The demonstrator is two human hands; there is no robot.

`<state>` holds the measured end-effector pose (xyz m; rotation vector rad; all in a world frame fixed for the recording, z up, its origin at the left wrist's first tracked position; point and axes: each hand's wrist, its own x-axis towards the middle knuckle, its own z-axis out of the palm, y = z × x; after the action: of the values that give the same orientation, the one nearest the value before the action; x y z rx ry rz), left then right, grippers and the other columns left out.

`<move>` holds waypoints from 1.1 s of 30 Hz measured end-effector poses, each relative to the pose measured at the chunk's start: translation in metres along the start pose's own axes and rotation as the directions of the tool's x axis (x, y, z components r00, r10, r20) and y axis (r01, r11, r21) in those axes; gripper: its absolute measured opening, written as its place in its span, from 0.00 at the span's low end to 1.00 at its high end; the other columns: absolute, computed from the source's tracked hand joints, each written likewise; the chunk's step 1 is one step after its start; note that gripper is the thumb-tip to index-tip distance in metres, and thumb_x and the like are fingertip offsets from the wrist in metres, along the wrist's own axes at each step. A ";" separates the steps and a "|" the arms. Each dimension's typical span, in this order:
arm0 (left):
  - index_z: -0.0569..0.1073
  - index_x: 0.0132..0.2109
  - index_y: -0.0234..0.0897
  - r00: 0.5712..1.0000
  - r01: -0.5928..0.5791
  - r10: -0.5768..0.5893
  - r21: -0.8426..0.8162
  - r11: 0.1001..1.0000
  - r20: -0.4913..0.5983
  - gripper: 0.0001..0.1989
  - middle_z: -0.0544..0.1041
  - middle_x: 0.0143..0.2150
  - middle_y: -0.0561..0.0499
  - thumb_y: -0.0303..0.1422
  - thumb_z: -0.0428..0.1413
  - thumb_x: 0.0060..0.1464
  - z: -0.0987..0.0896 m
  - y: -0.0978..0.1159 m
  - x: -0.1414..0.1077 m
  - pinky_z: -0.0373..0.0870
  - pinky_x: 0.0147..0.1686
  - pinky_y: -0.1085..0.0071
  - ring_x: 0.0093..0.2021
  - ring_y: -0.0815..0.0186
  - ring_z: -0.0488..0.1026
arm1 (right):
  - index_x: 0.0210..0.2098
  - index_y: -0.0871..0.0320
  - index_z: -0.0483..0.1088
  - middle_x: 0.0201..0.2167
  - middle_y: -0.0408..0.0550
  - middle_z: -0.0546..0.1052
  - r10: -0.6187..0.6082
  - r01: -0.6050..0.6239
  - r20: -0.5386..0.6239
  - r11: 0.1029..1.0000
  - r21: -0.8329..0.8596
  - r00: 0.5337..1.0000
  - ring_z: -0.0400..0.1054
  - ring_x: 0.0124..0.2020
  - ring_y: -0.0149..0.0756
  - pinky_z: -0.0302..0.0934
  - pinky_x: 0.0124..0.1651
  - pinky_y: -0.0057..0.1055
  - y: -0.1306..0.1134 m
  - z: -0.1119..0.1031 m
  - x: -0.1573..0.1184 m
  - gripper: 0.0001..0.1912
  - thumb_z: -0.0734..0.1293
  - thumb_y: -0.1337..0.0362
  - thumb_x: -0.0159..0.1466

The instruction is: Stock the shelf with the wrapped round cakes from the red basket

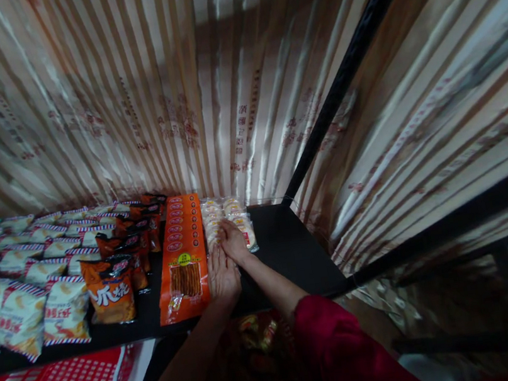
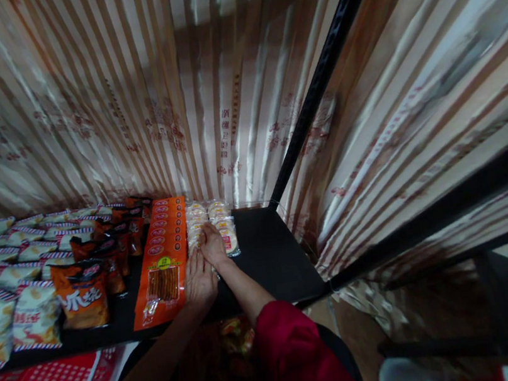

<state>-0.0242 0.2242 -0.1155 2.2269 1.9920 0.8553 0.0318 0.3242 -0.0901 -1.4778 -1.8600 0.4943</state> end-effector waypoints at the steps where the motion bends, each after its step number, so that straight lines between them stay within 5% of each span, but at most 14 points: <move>1: 0.65 0.57 0.29 1.000 0.002 -0.002 -0.004 1.000 -0.007 0.24 0.63 0.60 0.37 0.28 0.44 0.52 0.001 0.000 0.000 0.51 0.60 0.52 0.64 0.53 0.50 | 0.47 0.64 0.70 0.52 0.54 0.70 -0.001 0.001 0.000 1.000 -0.008 1.000 0.60 0.56 0.35 0.54 0.59 0.33 0.001 0.001 0.000 0.19 0.56 0.73 0.60; 10: 0.64 0.56 0.22 0.999 0.027 -0.027 0.025 0.999 0.021 0.25 0.64 0.59 0.32 0.29 0.45 0.52 -0.001 0.004 0.005 0.49 0.61 0.51 0.63 0.48 0.53 | 0.48 0.64 0.69 0.51 0.56 0.69 -0.104 0.109 0.036 0.978 -0.176 0.994 0.60 0.54 0.37 0.54 0.58 0.33 -0.001 -0.006 0.012 0.19 0.58 0.72 0.59; 17: 0.65 0.55 0.26 0.993 -0.019 0.021 0.025 1.000 -0.119 0.25 0.62 0.60 0.34 0.30 0.48 0.49 0.002 0.006 0.008 0.53 0.59 0.50 0.63 0.49 0.54 | 0.55 0.60 0.64 0.58 0.53 0.63 -0.062 0.075 0.045 0.915 -0.397 0.997 0.48 0.62 0.42 0.45 0.61 0.40 0.011 -0.026 0.027 0.21 0.57 0.62 0.63; 24: 0.67 0.55 0.34 0.984 -0.103 0.114 0.086 0.991 -0.136 0.23 0.64 0.60 0.39 0.34 0.52 0.52 0.008 0.016 0.019 0.55 0.59 0.53 0.62 0.52 0.56 | 0.64 0.45 0.46 0.67 0.41 0.44 0.110 0.040 0.247 0.846 -0.532 0.963 0.30 0.66 0.52 0.36 0.62 0.51 0.019 -0.044 0.042 0.32 0.48 0.42 0.63; 33: 0.65 0.57 0.46 0.991 -0.109 0.117 0.108 0.988 -0.067 0.26 0.60 0.63 0.45 0.43 0.54 0.50 0.022 0.021 0.036 0.47 0.60 0.45 0.64 0.48 0.51 | 0.65 0.42 0.37 0.68 0.40 0.36 0.080 0.186 0.473 0.852 -0.489 0.877 0.20 0.66 0.54 0.31 0.61 0.57 0.025 -0.050 0.066 0.38 0.48 0.37 0.59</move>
<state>0.0053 0.2609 -0.1132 2.4205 2.0020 0.8749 0.0783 0.3879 -0.0543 -1.7530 -2.5818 0.3575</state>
